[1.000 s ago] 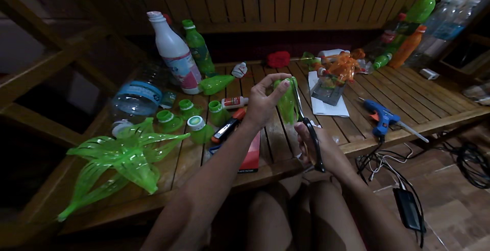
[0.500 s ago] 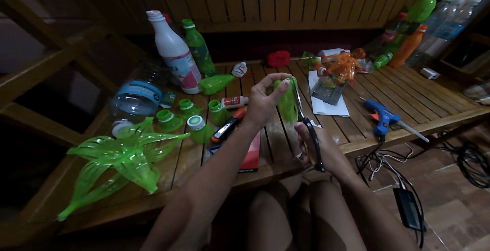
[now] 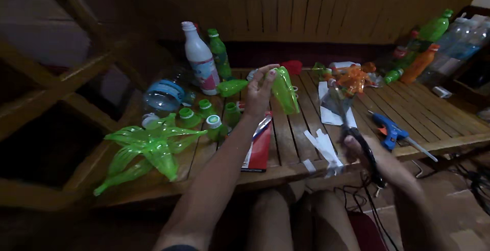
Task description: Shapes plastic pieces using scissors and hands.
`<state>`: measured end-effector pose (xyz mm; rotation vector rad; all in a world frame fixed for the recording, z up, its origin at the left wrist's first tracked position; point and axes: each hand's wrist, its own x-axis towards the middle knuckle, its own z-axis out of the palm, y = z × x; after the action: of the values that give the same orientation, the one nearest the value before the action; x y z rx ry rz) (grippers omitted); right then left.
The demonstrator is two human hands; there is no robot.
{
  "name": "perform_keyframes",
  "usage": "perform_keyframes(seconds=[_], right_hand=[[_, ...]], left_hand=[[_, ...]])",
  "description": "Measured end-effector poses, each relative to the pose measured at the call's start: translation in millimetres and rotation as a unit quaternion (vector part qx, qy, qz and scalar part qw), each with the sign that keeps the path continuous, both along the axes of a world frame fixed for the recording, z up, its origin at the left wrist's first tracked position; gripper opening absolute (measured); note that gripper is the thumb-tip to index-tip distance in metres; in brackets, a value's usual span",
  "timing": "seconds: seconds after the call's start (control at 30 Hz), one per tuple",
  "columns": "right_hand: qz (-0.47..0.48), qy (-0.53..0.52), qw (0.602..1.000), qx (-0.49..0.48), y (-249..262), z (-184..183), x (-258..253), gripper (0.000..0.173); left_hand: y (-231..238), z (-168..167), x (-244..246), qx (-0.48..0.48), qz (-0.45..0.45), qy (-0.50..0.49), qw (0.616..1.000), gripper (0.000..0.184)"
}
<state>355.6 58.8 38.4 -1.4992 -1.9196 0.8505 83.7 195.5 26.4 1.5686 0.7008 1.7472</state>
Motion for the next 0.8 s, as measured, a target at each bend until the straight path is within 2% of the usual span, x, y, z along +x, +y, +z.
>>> perform_keyframes(seconds=[0.03, 0.13, 0.2, 0.27, 0.37, 0.43, 0.47, 0.5, 0.53, 0.57, 0.63, 0.7, 0.73, 0.8], right_hand=[[-0.052, -0.091, 0.994, 0.015, 8, 8, 8, 0.062], [-0.127, -0.285, 0.949, -0.053, 43, 10, 16, 0.078], [-0.109, -0.348, 0.926, -0.095, 62, 0, 17, 0.073], [-0.072, -0.358, 0.924, -0.114, 75, -8, 21, 0.07], [-0.023, -0.324, 0.942, -0.078, 82, -17, 31, 0.068], [-0.009, -0.274, 0.962, 0.011, 67, -14, 27, 0.067], [0.015, -0.22, 0.972, 0.083, 56, -11, 19, 0.075], [0.063, -0.157, 0.974, 0.153, 45, -7, 8, 0.091], [0.127, -0.096, 0.963, 0.22, 38, -7, -4, 0.103], [0.191, -0.037, 0.944, 0.265, 36, -10, -18, 0.104], [0.278, 0.048, 0.909, 0.308, 32, -23, -42, 0.084], [0.322, 0.101, 0.887, 0.314, 30, -38, -54, 0.063], [0.33, 0.126, 0.886, 0.301, 28, -43, -56, 0.056], [0.298, 0.173, 0.906, 0.246, 23, -51, -51, 0.051]], left_hand=[[1, 1, -2, -0.014, -0.002, -0.006, 1.0, 0.035], [5, 6, -9, -0.084, -0.021, 0.011, 0.996, 0.043], [7, 15, -10, -0.154, -0.025, 0.051, 0.986, 0.05], [2, 25, -12, -0.217, -0.032, 0.096, 0.971, 0.061], [-36, 43, -4, -0.272, -0.038, 0.111, 0.955, 0.061], [-62, 45, 0, -0.327, -0.06, 0.104, 0.937, 0.059], [-77, 45, 4, -0.361, -0.062, 0.109, 0.924, 0.057], [-90, 41, 9, -0.383, -0.069, 0.117, 0.914, 0.056], [-97, 29, 13, -0.388, -0.083, 0.128, 0.909, 0.055], [-101, 12, 13, -0.372, -0.111, 0.137, 0.911, 0.056], [-107, -20, 14, -0.322, -0.141, 0.146, 0.925, 0.057], [-146, -5, 25, -0.329, -0.05, 0.191, 0.923, 0.051], [-167, 3, 26, -0.33, -0.01, 0.209, 0.921, 0.05], [-211, -7, 7, -0.298, -0.002, 0.231, 0.926, 0.046]])
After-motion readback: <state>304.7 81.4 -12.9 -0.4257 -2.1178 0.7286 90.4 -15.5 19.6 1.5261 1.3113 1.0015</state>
